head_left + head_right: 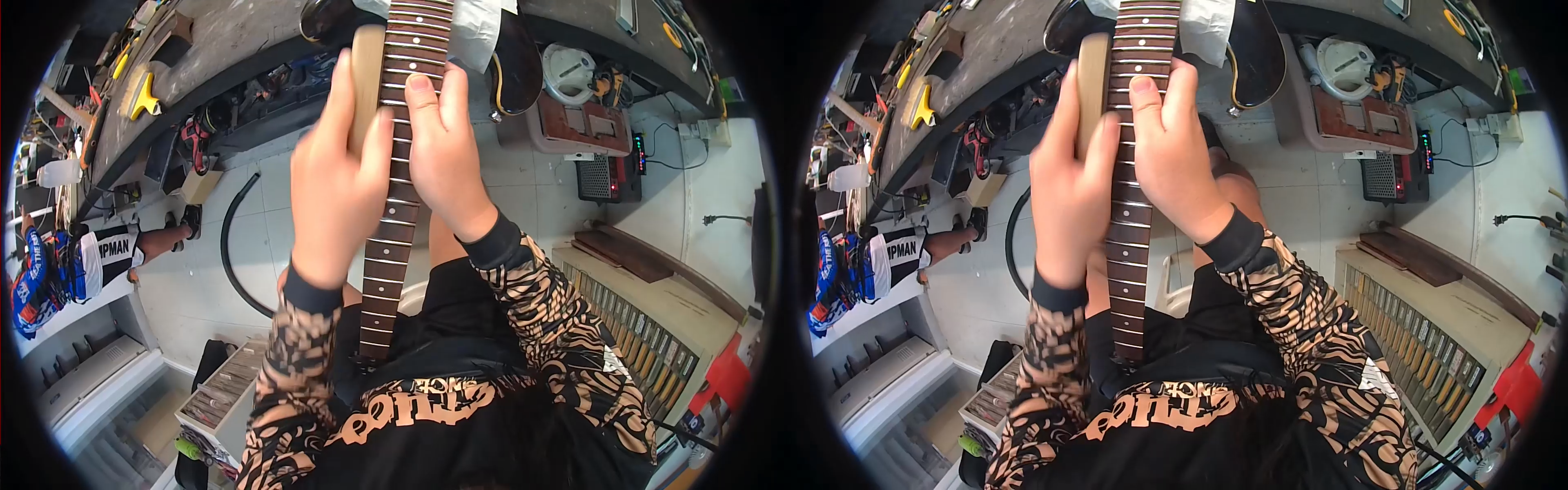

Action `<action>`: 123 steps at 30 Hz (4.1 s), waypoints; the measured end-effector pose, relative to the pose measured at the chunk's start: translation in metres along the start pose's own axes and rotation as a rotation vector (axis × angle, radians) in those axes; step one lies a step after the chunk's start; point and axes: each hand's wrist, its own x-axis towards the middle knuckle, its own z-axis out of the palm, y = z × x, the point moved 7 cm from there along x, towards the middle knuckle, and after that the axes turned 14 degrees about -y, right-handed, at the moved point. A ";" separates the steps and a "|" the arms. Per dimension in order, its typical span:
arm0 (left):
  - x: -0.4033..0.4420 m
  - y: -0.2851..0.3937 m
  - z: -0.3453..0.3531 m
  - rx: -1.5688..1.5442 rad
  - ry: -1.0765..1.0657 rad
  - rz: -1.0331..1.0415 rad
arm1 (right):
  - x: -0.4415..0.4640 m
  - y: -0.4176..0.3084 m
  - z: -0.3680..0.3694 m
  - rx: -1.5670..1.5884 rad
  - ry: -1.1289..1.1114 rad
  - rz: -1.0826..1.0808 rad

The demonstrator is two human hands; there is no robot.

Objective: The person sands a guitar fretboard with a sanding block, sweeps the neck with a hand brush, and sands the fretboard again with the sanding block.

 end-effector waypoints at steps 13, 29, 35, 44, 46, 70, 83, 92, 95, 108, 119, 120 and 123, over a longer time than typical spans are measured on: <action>0.011 0.002 -0.001 0.005 -0.002 0.007 | 0.000 -0.004 0.000 -0.007 -0.006 -0.003; 0.021 0.000 -0.004 0.070 0.040 0.049 | -0.002 -0.001 0.000 -0.030 -0.004 0.006; -0.069 -0.009 0.001 0.066 -0.030 0.056 | -0.002 -0.007 -0.001 -0.076 -0.005 0.036; -0.026 -0.009 -0.001 0.040 -0.003 0.033 | 0.002 -0.003 -0.001 -0.136 -0.002 -0.017; -0.085 -0.010 0.001 0.039 -0.019 0.013 | 0.001 -0.005 -0.001 -0.120 -0.010 0.023; 0.022 0.004 -0.002 0.078 0.018 0.069 | -0.001 -0.002 -0.004 -0.074 0.010 0.000; 0.024 0.004 -0.004 0.001 -0.007 0.023 | 0.001 -0.005 0.000 -0.032 -0.005 -0.025; -0.047 -0.005 0.002 0.096 0.002 0.037 | -0.003 -0.005 -0.001 -0.011 -0.019 0.025; -0.026 -0.001 0.000 0.059 0.006 0.081 | -0.002 -0.005 0.000 -0.011 -0.028 0.014; 0.029 -0.007 -0.031 -0.637 0.089 -0.001 | 0.001 -0.001 -0.001 0.073 -0.048 0.071; 0.062 -0.014 -0.019 -0.353 0.046 0.089 | -0.009 -0.091 -0.043 -0.723 -0.162 0.183; 0.064 -0.012 -0.018 -0.293 0.060 0.096 | 0.000 -0.108 -0.042 -0.722 -0.137 0.105; 0.069 -0.006 -0.014 -0.146 0.083 0.112 | 0.043 -0.122 -0.043 -1.008 -0.119 -0.352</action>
